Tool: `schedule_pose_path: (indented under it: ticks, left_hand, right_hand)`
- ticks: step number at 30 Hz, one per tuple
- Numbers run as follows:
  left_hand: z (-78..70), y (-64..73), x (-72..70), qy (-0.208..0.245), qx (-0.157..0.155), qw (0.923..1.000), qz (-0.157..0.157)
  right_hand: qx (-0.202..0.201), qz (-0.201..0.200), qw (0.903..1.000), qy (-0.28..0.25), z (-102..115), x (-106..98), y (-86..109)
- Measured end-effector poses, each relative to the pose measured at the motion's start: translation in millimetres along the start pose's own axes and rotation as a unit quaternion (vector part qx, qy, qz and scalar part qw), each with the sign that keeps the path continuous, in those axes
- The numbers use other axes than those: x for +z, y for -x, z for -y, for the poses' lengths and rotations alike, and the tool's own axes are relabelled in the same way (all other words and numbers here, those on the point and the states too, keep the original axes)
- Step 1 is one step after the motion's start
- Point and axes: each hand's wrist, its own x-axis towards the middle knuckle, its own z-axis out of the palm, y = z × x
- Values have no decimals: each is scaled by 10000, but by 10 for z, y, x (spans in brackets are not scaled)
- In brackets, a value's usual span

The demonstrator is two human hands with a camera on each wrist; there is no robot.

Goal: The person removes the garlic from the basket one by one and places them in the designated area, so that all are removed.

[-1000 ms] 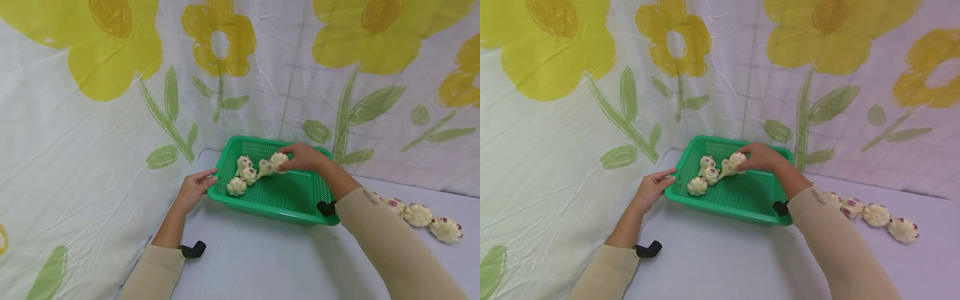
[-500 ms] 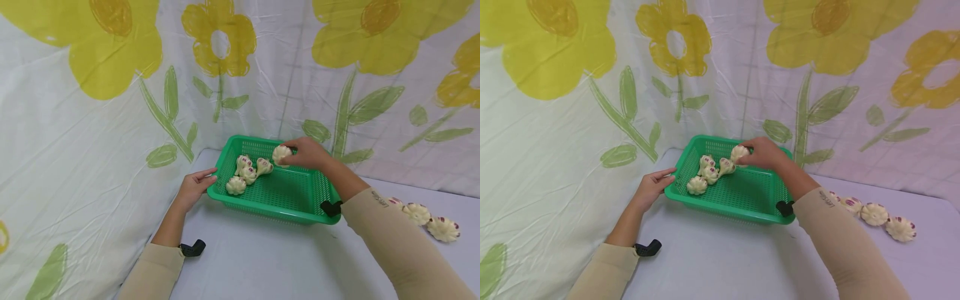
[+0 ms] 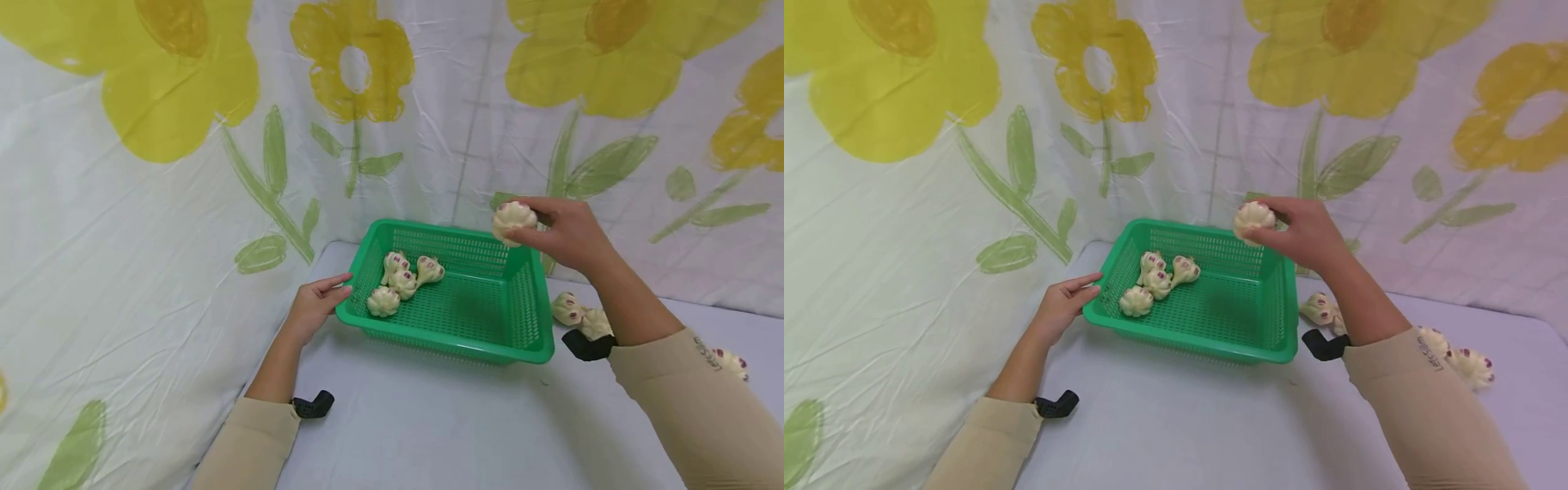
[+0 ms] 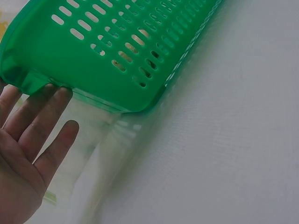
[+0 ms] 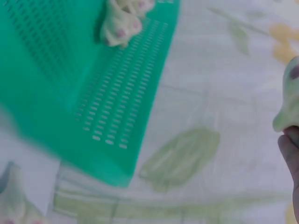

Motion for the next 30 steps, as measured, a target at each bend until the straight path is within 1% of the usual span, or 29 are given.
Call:
schedule_pose_path:
  ticks: [3, 6, 10, 13, 14, 15, 17, 21, 24, 27, 30]
  left_hand:
    - [11, -4, -4, 8, -4, 10000, -15]
    - [14, 2, -4, -26, 16, 10000, -20]
    - [9, 9, 4, -62, 55, 10000, -34]
    - [12, 3, 6, -62, 62, 10000, -28]
    - [16, -1, 4, -49, 56, 10000, -33]
    - [58, -22, -6, -37, 88, 9999, -44]
    - [142, -64, -25, -43, 117, 9999, -67]
    - [286, -136, -54, -55, 195, 9998, -91]
    - [270, -129, -40, -26, 155, 9998, -80]
    - [271, -132, -37, -1, 122, 9999, -87]
    - [281, -140, -38, -20, 129, 9999, -96]
  right_hand:
    - [108, -603, 9975, -341, -142, -131, 197]
    - [423, -1098, 9903, -738, -303, -220, 442]
    - [1019, -1540, 9762, -1140, -499, -256, 804]
    - [1230, -1789, 9665, -1371, -627, -218, 1061]
    - [1239, -1844, 9649, -1400, -666, -197, 1137]
    - [1264, -1865, 9640, -1413, -706, -171, 1208]
    - [1412, -1820, 9642, -1313, -782, -114, 1330]
    - [2123, -1392, 9603, -1156, -873, -35, 1508]
    - [2576, -1015, 9557, -1001, -909, -4, 1603]
    - [2768, -717, 9552, -759, -952, 32, 1676]
    - [2831, -423, 9560, -650, -996, 73, 1734]
